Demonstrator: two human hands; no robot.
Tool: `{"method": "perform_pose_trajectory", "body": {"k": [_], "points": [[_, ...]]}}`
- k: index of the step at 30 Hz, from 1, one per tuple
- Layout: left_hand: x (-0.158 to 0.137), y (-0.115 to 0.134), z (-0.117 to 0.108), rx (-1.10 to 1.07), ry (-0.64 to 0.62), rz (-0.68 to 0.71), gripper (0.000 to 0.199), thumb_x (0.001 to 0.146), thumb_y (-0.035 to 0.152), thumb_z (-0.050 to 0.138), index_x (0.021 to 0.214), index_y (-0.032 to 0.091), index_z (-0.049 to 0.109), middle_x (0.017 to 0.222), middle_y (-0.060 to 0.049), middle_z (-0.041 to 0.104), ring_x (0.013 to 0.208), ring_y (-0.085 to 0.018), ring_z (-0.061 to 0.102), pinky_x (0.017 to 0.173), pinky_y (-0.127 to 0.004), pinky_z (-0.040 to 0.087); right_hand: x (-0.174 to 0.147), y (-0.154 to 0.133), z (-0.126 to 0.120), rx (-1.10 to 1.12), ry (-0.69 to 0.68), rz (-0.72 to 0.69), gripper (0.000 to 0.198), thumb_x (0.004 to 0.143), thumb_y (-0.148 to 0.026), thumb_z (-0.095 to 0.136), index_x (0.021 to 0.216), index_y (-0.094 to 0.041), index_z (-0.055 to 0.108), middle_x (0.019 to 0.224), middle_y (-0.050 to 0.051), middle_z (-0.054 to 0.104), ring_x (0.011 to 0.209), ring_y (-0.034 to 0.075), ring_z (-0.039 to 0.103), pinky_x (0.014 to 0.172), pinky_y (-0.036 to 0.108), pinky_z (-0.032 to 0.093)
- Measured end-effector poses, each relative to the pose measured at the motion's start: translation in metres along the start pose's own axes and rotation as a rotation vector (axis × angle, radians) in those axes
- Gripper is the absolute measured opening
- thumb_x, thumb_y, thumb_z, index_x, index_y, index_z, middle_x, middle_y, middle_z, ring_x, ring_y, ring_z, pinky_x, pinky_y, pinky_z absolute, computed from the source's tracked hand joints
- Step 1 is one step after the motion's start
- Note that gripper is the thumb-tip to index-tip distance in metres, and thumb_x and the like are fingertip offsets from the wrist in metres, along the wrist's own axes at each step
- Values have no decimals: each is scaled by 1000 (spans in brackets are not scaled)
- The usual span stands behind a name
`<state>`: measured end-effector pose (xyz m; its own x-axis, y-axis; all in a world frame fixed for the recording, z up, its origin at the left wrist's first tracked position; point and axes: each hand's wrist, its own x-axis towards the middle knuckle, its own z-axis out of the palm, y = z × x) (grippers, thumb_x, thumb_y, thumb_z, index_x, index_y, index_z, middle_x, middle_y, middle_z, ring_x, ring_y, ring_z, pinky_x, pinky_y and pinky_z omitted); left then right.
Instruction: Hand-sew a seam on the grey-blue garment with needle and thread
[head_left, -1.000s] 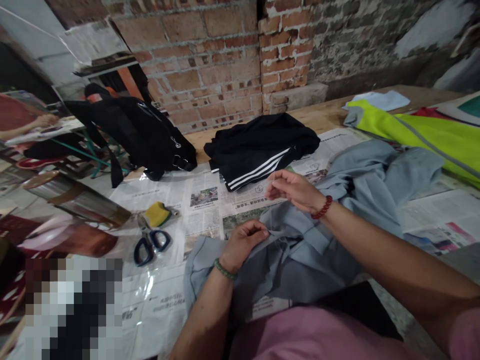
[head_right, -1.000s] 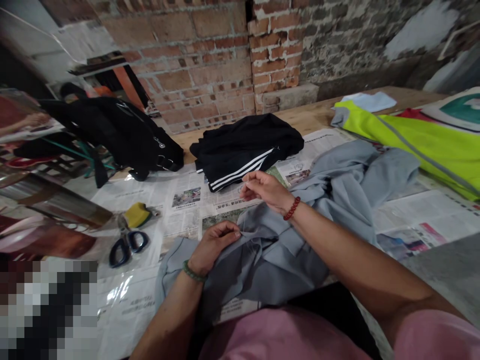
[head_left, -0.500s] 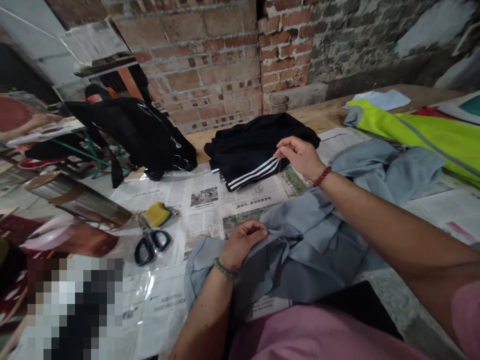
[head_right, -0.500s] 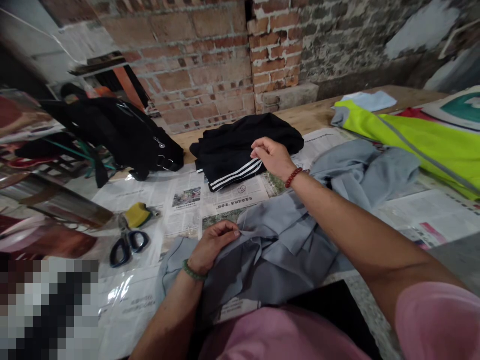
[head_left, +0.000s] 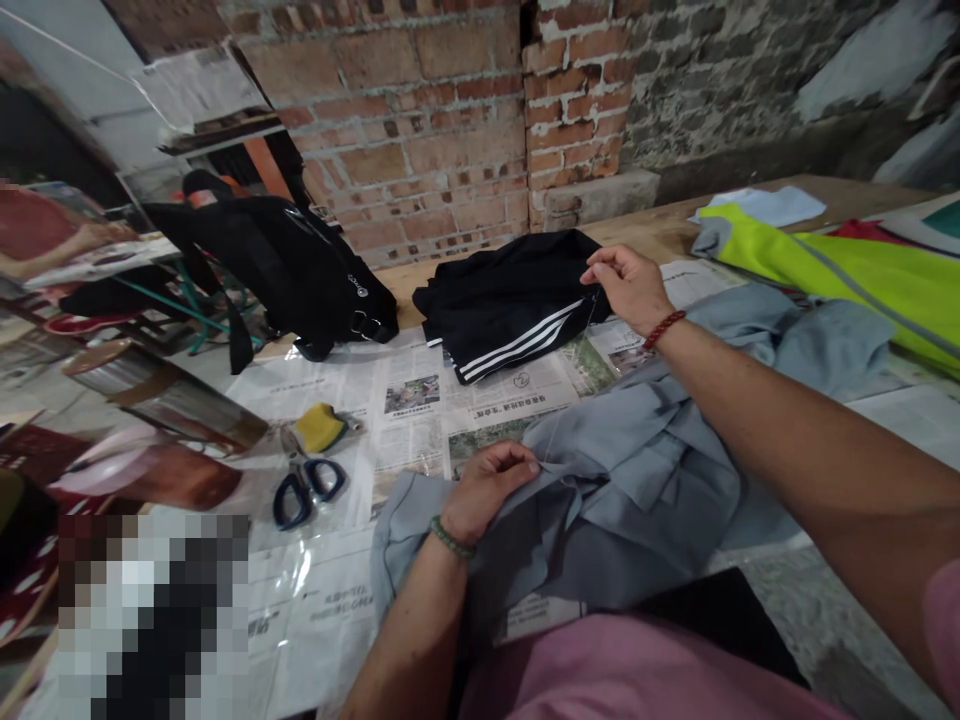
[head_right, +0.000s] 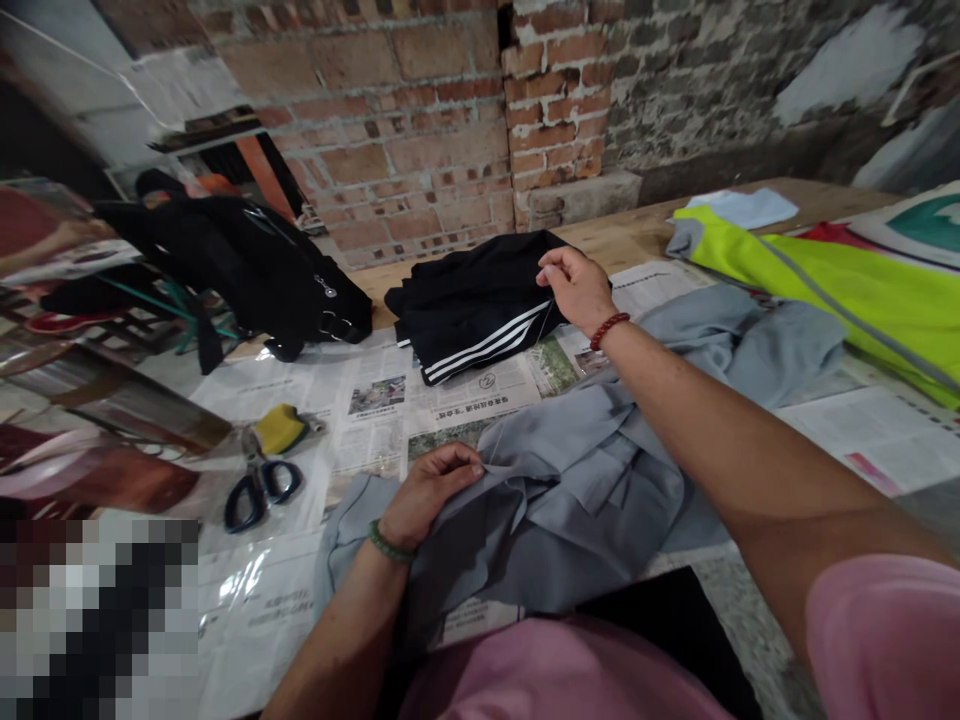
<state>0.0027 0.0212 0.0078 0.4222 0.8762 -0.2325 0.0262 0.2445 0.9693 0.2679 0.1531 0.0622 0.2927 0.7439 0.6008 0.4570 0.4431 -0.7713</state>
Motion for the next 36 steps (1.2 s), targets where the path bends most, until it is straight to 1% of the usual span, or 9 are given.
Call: {"method": "perform_pose_trajectory", "body": {"k": [7,9,13,15,17,21,24,30,36], "points": [[-1,1,-3,16,-6,-22,11,62,23,71,67,16,65,63,4,58,58,-8,48,59,-19,37,0,2,-5,-43,69,-8,12,76,-14,48,81,-17,58,68,-2,61,68,10,61,69,26,47],[-2,2,-4,36,-7,-21,10,61,23,71,68,16,66,64,3,59,59,-9,49,59,-20,37,-10,-1,-2,-7,20,14,12,77,-16,48,82,-18,58,67,-2,61,64,10,61,67,24,47],[-3,2,-7,72,-11,-5,11,61,23,71,68,16,66,64,3,57,58,-9,48,57,-20,36,-56,-11,9,-32,-316,50,18,82,-24,45,92,-20,60,70,-2,62,48,8,56,53,22,45],[-3,2,-8,101,-15,-5,11,61,24,71,68,16,65,62,3,56,56,-8,46,54,-19,34,-85,-18,13,-111,-510,-67,21,84,-25,45,96,-21,61,76,1,64,52,10,56,55,23,45],[-4,3,-9,125,-21,-2,13,61,25,71,67,16,64,61,3,55,54,-7,44,52,-19,33,-110,-25,14,-183,-675,-247,23,85,-25,45,99,-20,61,84,4,64,70,14,59,64,25,45],[-5,4,-9,126,-32,17,14,61,26,72,67,16,64,60,3,52,51,-7,42,49,-19,31,-137,-38,12,-238,-890,-448,23,86,-17,43,100,-19,61,83,5,61,78,15,56,71,26,43],[-6,6,-9,149,-57,86,13,62,25,71,68,16,65,62,2,54,54,-8,44,50,-20,33,-142,-46,8,-236,-910,-496,24,83,-10,43,96,-19,61,85,4,59,81,14,54,74,26,41],[-6,11,-10,322,-144,339,8,69,24,68,68,17,68,70,-3,58,69,-14,53,64,-25,41,-142,-48,2,-264,-855,-516,27,80,-6,43,92,-20,62,87,4,58,82,14,53,75,28,40],[-6,12,-10,392,-164,388,8,71,25,66,70,18,69,70,-4,58,69,-15,54,63,-25,43,-143,-49,2,-266,-839,-535,25,81,-7,43,92,-21,62,87,3,58,81,13,54,75,28,39]]}}
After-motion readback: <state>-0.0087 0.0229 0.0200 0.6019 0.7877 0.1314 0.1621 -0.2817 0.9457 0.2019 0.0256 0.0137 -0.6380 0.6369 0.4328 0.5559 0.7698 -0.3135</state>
